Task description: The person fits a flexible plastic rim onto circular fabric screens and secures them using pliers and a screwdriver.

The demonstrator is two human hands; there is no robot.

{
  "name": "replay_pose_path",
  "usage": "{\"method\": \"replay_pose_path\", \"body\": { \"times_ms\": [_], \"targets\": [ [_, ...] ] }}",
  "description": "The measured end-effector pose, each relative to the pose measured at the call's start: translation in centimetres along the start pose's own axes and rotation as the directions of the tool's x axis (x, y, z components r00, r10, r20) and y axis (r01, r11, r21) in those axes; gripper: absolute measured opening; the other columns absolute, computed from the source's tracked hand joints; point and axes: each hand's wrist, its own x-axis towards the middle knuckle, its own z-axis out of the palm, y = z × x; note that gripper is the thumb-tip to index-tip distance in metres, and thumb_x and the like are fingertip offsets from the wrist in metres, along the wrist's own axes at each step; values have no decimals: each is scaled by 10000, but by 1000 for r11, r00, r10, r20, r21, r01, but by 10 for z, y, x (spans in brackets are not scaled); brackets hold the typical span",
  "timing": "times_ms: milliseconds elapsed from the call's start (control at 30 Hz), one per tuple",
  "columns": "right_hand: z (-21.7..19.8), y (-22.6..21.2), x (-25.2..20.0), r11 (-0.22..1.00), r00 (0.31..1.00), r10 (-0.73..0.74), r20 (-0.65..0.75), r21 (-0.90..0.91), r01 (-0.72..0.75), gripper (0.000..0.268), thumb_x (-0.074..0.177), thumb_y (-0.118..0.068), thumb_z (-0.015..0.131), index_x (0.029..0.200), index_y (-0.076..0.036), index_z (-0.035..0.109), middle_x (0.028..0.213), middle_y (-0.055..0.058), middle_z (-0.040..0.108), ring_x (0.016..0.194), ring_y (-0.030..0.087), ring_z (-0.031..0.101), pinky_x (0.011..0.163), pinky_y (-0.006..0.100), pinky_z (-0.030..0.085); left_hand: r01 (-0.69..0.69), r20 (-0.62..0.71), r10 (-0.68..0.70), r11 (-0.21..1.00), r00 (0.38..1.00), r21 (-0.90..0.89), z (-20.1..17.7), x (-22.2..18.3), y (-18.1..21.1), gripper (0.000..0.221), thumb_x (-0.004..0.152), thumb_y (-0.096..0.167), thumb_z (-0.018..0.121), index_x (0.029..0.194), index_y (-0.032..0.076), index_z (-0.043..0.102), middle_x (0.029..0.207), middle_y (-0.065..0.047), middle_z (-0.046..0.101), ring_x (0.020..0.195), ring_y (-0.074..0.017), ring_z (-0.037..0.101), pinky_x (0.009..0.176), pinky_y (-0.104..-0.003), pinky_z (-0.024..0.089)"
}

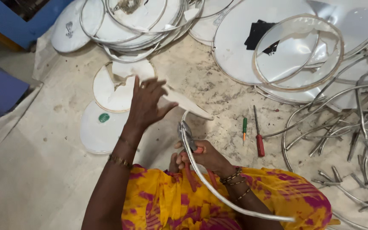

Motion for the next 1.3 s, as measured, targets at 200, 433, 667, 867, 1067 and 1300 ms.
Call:
{"method": "replay_pose_path", "body": {
  "times_ms": [200, 433, 667, 867, 1067, 1300],
  "targets": [
    [24, -12, -15, 981, 998, -55, -33, -186, 48, 331, 913, -69, 755, 1172, 115, 662, 964, 175, 774, 834, 222, 774, 794, 351, 657, 126, -78, -127, 992, 989, -22, -37, -44, 16, 411, 862, 414, 796, 1057, 68, 691, 984, -38, 687, 1014, -242, 643, 1138, -547, 368],
    [7, -27, -16, 953, 989, -147, -4, 269, 142, 340, 902, -166, 775, 1110, 76, 657, 825, 159, 717, 738, 259, 758, 693, 401, 658, 160, -139, -137, 972, 981, 169, -70, -72, 39, 373, 846, 437, 801, 817, 98, 648, 799, -48, 656, 763, -278, 653, 804, -434, 505],
    [-17, -26, -19, 976, 981, -11, -191, 213, 53, 298, 930, -316, 709, 1016, -36, 653, 796, 131, 708, 681, 219, 734, 615, 369, 645, 246, -191, -223, 963, 956, 107, -68, -71, 58, 405, 850, 449, 803, 725, 108, 623, 713, -70, 634, 603, -289, 633, 559, -397, 489],
    [-22, -48, -14, 907, 932, -156, -327, -420, 4, 247, 997, -305, 649, 956, -61, 641, 762, -10, 591, 623, 81, 531, 579, 259, 489, 277, -213, -255, 957, 943, 82, -66, -64, 65, 392, 847, 432, 796, 731, 99, 623, 715, -71, 627, 613, -277, 639, 585, -385, 481],
    [9, -62, -1, 718, 838, -357, -413, -695, -36, 401, 1060, -428, 530, 987, -44, 622, 772, 30, 589, 680, 150, 541, 622, 303, 456, 355, -221, -328, 930, 919, 96, -60, -59, 66, 351, 865, 403, 787, 751, 102, 647, 727, -81, 644, 627, -284, 652, 604, -406, 481],
    [33, -60, 20, 251, 735, -516, -440, -898, -362, 523, 867, -460, 731, 1000, -2, 516, 829, 110, 539, 722, 307, 601, 646, 449, 494, 399, -233, -373, 914, 898, 76, -56, -61, 65, 349, 875, 405, 779, 746, 107, 652, 715, -75, 650, 609, -283, 657, 588, -411, 481]
  ]
}}
